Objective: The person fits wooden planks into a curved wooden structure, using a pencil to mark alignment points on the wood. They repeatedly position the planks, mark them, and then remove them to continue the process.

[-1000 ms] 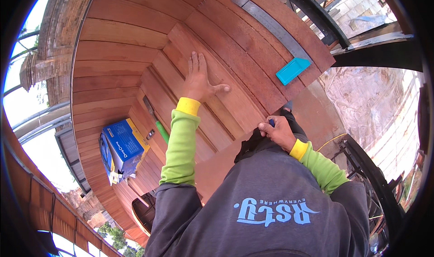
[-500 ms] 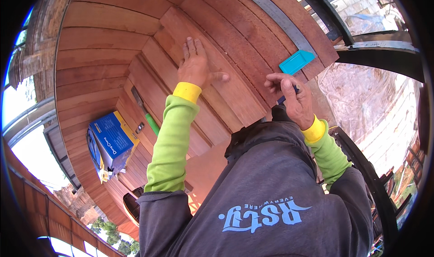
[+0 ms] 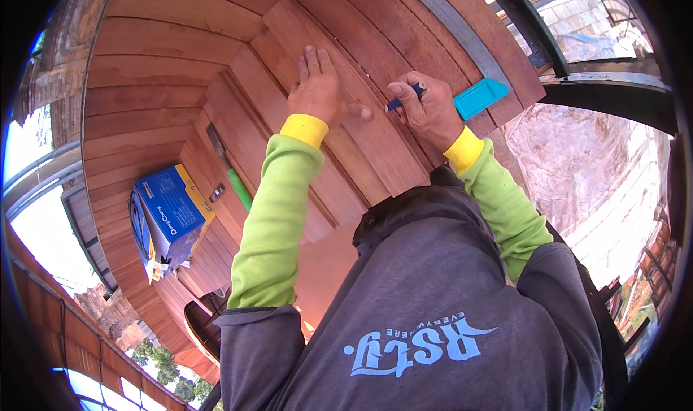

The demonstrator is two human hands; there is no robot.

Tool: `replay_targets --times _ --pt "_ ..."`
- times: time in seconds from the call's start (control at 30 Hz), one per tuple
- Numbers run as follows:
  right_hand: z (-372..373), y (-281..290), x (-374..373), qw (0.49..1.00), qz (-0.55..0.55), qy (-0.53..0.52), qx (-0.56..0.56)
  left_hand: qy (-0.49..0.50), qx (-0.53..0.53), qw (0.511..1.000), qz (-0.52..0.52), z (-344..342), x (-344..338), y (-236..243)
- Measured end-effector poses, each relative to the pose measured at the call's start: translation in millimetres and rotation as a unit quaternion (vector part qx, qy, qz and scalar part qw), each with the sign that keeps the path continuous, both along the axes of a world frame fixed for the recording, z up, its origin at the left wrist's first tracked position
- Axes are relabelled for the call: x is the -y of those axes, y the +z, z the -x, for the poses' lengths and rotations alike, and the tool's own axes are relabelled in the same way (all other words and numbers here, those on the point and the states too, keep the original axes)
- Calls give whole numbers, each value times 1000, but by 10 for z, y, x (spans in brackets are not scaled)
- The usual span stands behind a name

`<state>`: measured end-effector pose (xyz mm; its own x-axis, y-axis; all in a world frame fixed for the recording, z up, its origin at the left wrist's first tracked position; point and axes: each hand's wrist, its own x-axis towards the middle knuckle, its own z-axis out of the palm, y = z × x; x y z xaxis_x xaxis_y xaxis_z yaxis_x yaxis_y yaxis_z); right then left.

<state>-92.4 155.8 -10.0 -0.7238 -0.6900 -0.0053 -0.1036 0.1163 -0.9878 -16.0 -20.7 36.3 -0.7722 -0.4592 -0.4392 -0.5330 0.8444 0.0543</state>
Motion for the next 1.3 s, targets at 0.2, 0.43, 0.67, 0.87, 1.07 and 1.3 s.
replay_targets --times 0.2,0.43,0.67,0.87,1.07,1.3 --pt "-16 0 9 999 -4 46 -13 1 -5 1000 3 -22 16 -42" --pt "21 81 -13 991 -80 110 10 -2 3 1000 13 6 13 -19" --pt "-302 91 -596 994 -62 89 15 4 8 1000 12 37 -26 22" --pt "-524 143 -1023 991 -65 108 -32 10 10 1000 12 38 -41 76" --pt "-370 83 -710 992 -37 99 -65 4 -9 1000 6 26 -25 25" --pt "-373 116 -805 993 -39 106 -36 7 -7 1000 2 12 -21 15"
